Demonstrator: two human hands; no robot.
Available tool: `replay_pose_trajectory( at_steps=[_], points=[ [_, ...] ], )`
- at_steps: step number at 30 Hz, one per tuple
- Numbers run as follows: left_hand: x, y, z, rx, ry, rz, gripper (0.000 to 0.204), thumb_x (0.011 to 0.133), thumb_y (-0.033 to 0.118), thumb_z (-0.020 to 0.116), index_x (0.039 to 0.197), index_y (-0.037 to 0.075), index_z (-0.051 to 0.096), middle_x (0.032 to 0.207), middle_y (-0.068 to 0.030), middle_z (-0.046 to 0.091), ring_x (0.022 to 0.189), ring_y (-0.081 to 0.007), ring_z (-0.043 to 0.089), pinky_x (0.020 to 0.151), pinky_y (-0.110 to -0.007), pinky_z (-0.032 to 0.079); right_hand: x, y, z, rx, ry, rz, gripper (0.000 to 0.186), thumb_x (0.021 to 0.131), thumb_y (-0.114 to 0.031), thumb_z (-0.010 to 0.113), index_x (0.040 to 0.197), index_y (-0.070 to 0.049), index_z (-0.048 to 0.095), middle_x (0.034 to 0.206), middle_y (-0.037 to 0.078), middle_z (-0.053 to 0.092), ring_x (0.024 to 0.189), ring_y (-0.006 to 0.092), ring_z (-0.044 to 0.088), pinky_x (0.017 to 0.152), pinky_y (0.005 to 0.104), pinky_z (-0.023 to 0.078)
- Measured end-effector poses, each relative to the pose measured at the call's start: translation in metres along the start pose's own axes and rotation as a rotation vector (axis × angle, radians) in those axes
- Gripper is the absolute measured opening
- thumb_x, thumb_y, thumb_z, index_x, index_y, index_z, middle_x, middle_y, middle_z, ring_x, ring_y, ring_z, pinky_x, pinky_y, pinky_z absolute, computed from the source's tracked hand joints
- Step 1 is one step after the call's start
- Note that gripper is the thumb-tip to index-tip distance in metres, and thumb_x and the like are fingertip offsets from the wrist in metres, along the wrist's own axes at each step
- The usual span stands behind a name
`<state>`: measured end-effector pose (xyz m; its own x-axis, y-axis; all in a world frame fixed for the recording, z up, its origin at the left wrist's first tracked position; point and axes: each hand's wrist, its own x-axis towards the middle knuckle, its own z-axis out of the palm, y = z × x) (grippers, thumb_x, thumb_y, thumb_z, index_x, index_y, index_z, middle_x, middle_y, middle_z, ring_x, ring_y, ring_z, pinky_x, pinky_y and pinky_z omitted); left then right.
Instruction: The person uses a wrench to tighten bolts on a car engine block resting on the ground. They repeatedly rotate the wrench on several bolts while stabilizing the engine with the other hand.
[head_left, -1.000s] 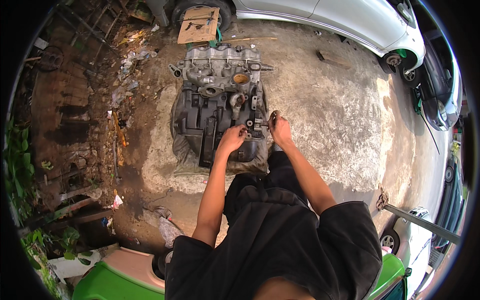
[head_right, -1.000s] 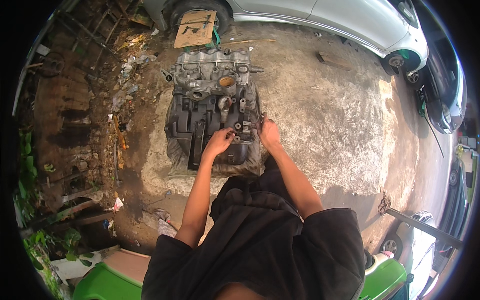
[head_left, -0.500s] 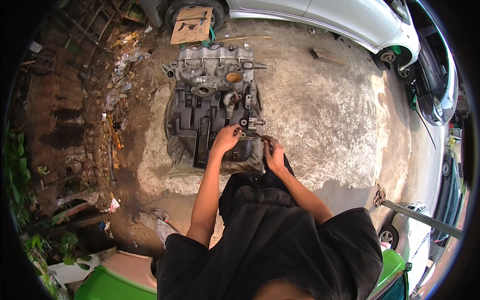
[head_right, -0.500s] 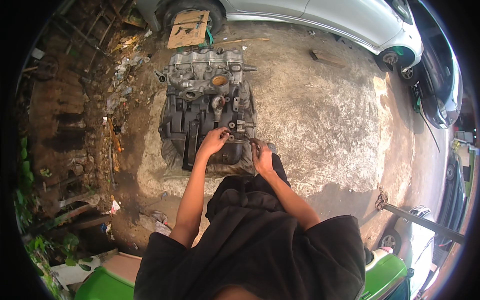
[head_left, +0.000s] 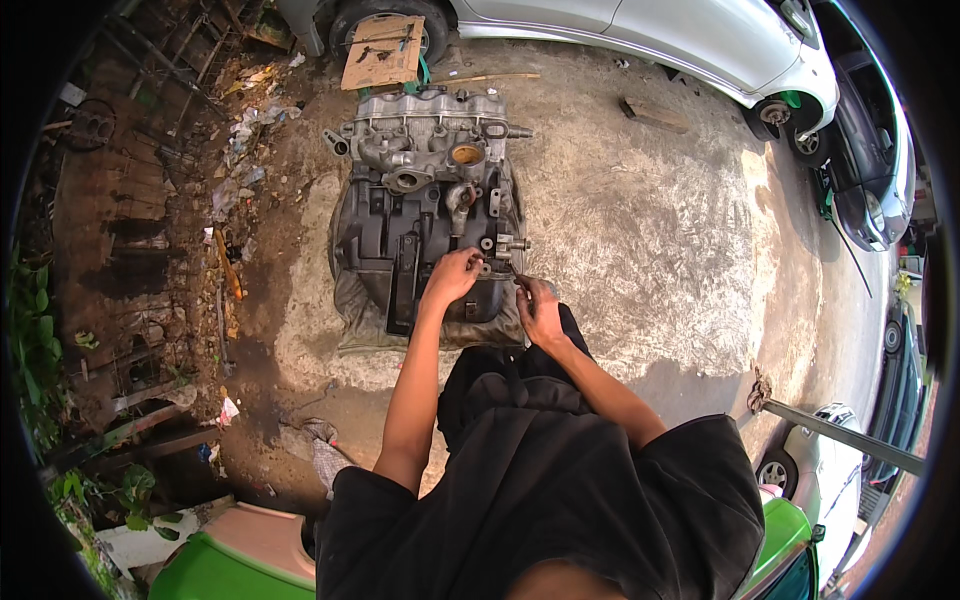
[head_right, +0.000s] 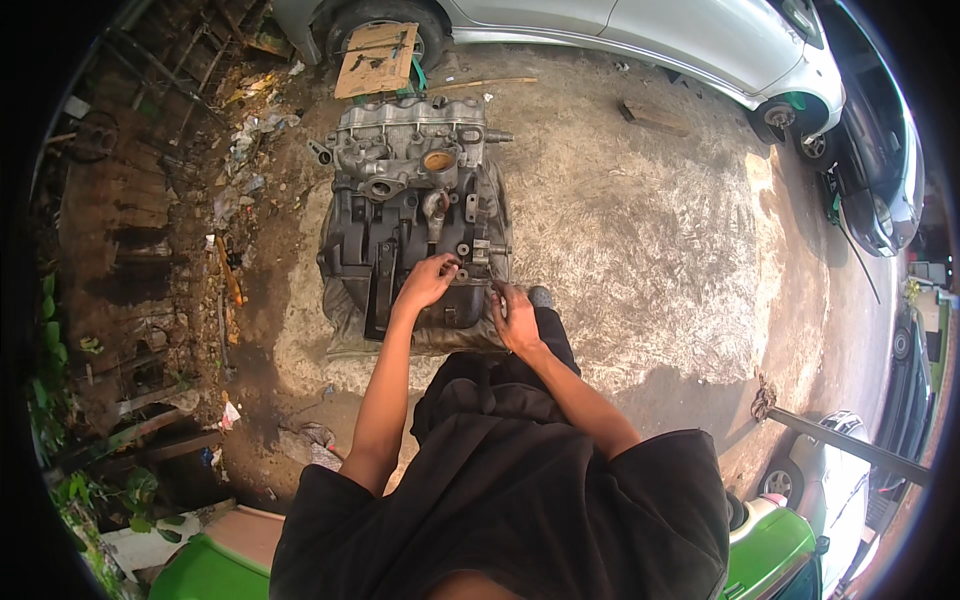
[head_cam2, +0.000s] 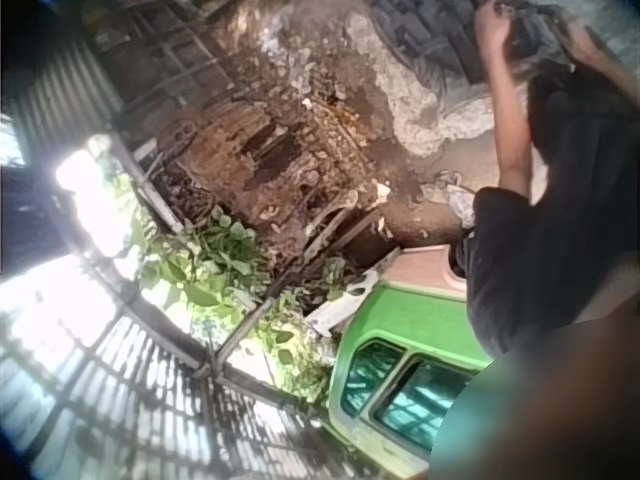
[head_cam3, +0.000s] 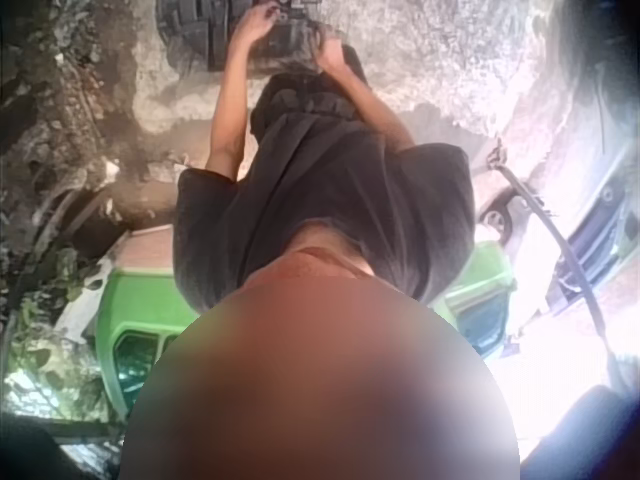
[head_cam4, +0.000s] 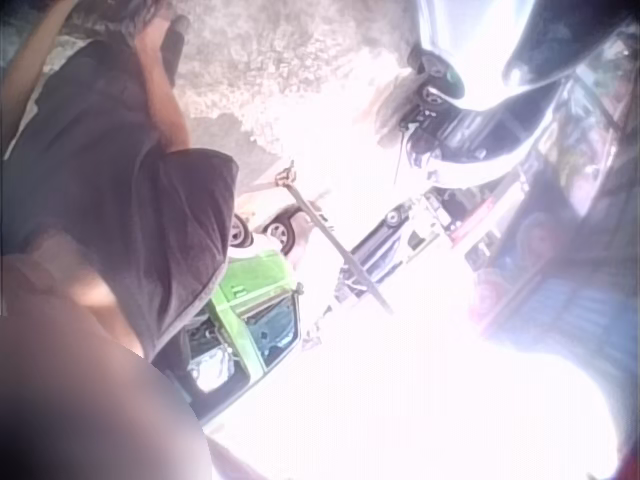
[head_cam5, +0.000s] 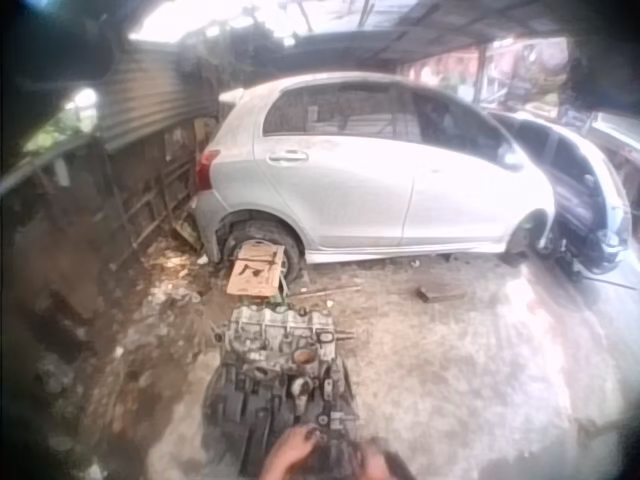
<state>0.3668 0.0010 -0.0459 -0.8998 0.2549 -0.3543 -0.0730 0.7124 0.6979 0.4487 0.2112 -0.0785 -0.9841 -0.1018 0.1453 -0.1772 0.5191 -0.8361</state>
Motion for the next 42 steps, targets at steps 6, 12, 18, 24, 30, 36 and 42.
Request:
replay_pose_trajectory(
  at_steps=[6, 12, 18, 24, 30, 36, 42],
  points=[
    [-0.0013, 0.0026, -0.0011, -0.017, -0.003, -0.019, 0.027, 0.098, 0.023, 0.057, 0.117, 0.004, 0.063, 0.11, -0.0182, 0.069, 0.104, -0.0363, 0.066, 0.09, -0.045, 0.051, -0.0038, 0.0045, 0.0001, -0.046, -0.042, -0.069, 0.03, 0.093, -0.006, 0.058, 0.121, 0.003, 0.057, 0.106, 0.023, 0.065, 0.101, 0.0391, 0.061, 0.088, 0.0448, 0.049],
    [-0.0022, 0.0033, -0.0017, -0.022, 0.005, -0.008, 0.027, 0.098, 0.023, 0.057, 0.116, 0.004, 0.064, 0.111, -0.018, 0.069, 0.104, -0.0363, 0.066, 0.09, -0.045, 0.052, -0.0065, 0.0054, 0.0044, -0.005, -0.058, -0.052, 0.031, 0.092, -0.005, 0.058, 0.122, 0.003, 0.055, 0.108, 0.023, 0.063, 0.102, 0.0402, 0.06, 0.089, 0.0456, 0.049],
    [-0.0014, 0.004, -0.0014, -0.018, -0.001, -0.04, 0.026, 0.099, 0.023, 0.057, 0.116, 0.004, 0.065, 0.111, -0.0173, 0.07, 0.104, -0.0359, 0.066, 0.089, -0.045, 0.052, -0.0043, 0.0049, 0.0068, 0.121, -0.024, 0.059, 0.028, 0.092, -0.004, 0.057, 0.12, 0.0, 0.054, 0.108, 0.023, 0.064, 0.102, 0.0407, 0.062, 0.089, 0.0457, 0.05],
    [-0.0009, 0.0023, -0.0004, -0.002, 0.008, -0.018, 0.027, 0.099, 0.023, 0.056, 0.117, 0.005, 0.064, 0.11, -0.0172, 0.07, 0.104, -0.0356, 0.066, 0.09, -0.045, 0.052, -0.0053, 0.0054, 0.0016, 0.134, -0.047, 0.114, 0.027, 0.094, -0.005, 0.054, 0.12, 0.001, 0.054, 0.11, 0.024, 0.064, 0.105, 0.0399, 0.063, 0.09, 0.0442, 0.05],
    [-0.0001, 0.0004, -0.0001, -0.025, 0.004, -0.028, 0.027, 0.098, 0.022, 0.057, 0.117, 0.005, 0.064, 0.11, -0.0177, 0.07, 0.104, -0.0359, 0.066, 0.089, -0.045, 0.052, -0.008, 0.0068, 0.0008, 0.218, -0.049, 0.147, 0.028, 0.095, -0.004, 0.051, 0.122, 0.002, 0.053, 0.113, 0.026, 0.063, 0.107, 0.0403, 0.063, 0.091, 0.0437, 0.05],
    [0.0012, -0.0006, 0.0004, -0.03, -0.008, -0.04, 0.026, 0.098, 0.021, 0.057, 0.118, 0.005, 0.064, 0.109, -0.0171, 0.07, 0.102, -0.0354, 0.067, 0.088, -0.045, 0.052, -0.0091, 0.009, 0.0017, 0.111, -0.115, 0.046, 0.033, 0.093, -0.004, 0.055, 0.124, 0.002, 0.051, 0.116, 0.025, 0.059, 0.109, 0.0424, 0.058, 0.093, 0.0455, 0.048],
    [0.0014, -0.0007, 0.0002, -0.025, -0.012, -0.034, 0.026, 0.099, 0.022, 0.056, 0.118, 0.005, 0.064, 0.108, -0.0165, 0.07, 0.102, -0.0351, 0.067, 0.088, -0.046, 0.052, -0.0099, 0.01, -0.0007, 0.049, -0.157, -0.026, 0.036, 0.091, -0.004, 0.058, 0.125, 0.003, 0.05, 0.115, 0.026, 0.059, 0.11, 0.0438, 0.056, 0.094, 0.0465, 0.047]
  ],
)
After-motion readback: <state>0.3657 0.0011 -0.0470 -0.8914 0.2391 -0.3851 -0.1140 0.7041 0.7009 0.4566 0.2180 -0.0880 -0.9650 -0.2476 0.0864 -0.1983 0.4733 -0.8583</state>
